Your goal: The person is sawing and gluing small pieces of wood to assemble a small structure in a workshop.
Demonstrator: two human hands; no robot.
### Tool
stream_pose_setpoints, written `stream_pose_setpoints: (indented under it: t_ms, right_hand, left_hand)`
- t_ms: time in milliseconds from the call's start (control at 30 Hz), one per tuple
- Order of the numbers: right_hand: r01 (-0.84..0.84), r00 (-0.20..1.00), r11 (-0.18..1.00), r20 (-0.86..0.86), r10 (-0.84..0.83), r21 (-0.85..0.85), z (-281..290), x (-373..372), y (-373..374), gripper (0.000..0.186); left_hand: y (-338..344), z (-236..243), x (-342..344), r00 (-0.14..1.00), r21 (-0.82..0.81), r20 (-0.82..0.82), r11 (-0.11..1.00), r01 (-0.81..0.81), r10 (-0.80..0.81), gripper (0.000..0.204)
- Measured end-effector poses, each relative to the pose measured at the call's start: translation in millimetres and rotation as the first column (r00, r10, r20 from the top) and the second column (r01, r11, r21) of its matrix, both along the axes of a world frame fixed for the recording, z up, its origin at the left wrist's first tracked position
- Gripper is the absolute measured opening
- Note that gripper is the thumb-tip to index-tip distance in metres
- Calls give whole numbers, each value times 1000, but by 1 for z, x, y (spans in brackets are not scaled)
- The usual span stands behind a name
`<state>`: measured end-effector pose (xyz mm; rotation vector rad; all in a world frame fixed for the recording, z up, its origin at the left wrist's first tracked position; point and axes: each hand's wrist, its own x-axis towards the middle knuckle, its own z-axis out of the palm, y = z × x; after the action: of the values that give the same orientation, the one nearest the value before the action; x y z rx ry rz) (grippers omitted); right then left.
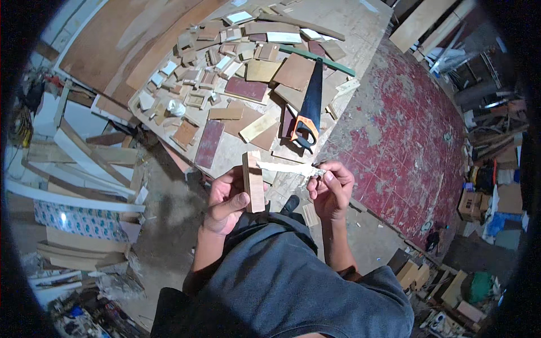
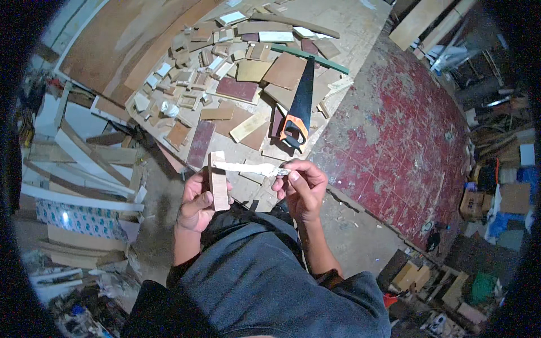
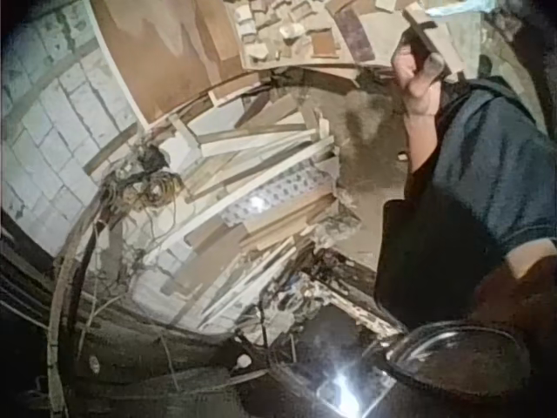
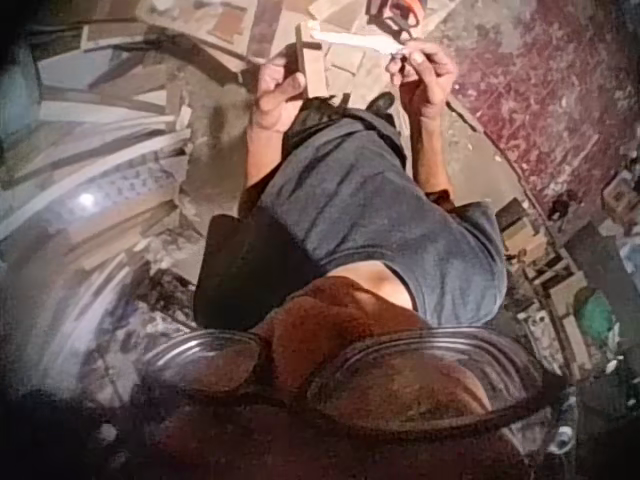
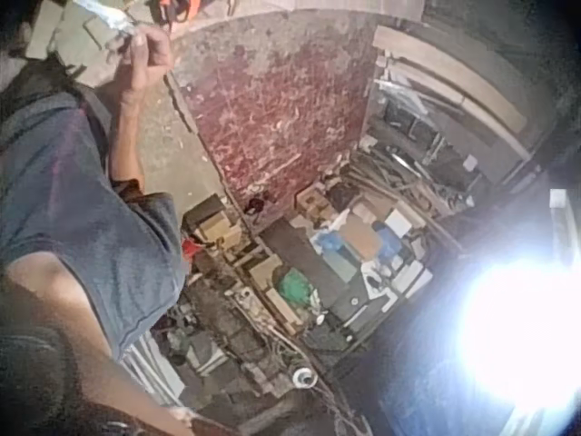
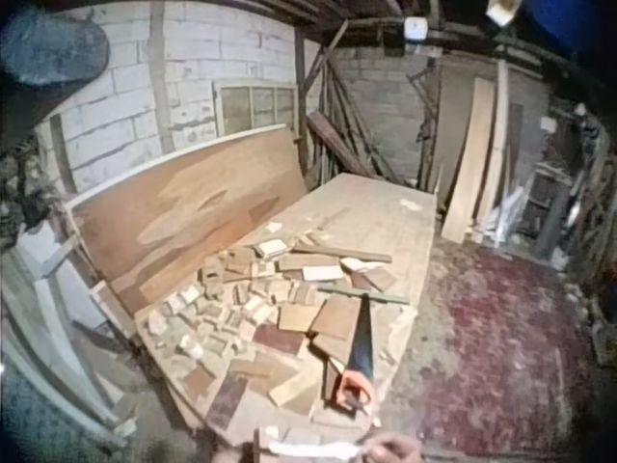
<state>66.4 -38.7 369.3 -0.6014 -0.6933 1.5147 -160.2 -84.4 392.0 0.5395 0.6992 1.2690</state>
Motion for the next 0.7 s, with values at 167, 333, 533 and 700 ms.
stream_pose_setpoints:
  t_ms: [167, 333, 533, 700]
  right_hand:
    - [52, 948, 972, 294, -120, 228, 3, 14, -4, 16]
    - [27, 897, 944, 409, -168, 328, 9, 8, -6, 14]
    - [119, 844, 951, 476, -248, 285, 17, -33, -12, 13]
    - [108, 807, 941, 524, -272, 322, 21, -70, -7, 20]
  left_hand:
    - [-6, 7, 13, 998, 22, 64, 1000, 14, -15, 62]
    - [1, 3, 0, 990, 55, 127, 997, 50, -56, 61]
    - [23, -1, -47, 977, 62, 147, 987, 146, -153, 62]
    - [41, -15, -85, 963, 84, 137, 971, 222, -232, 61]
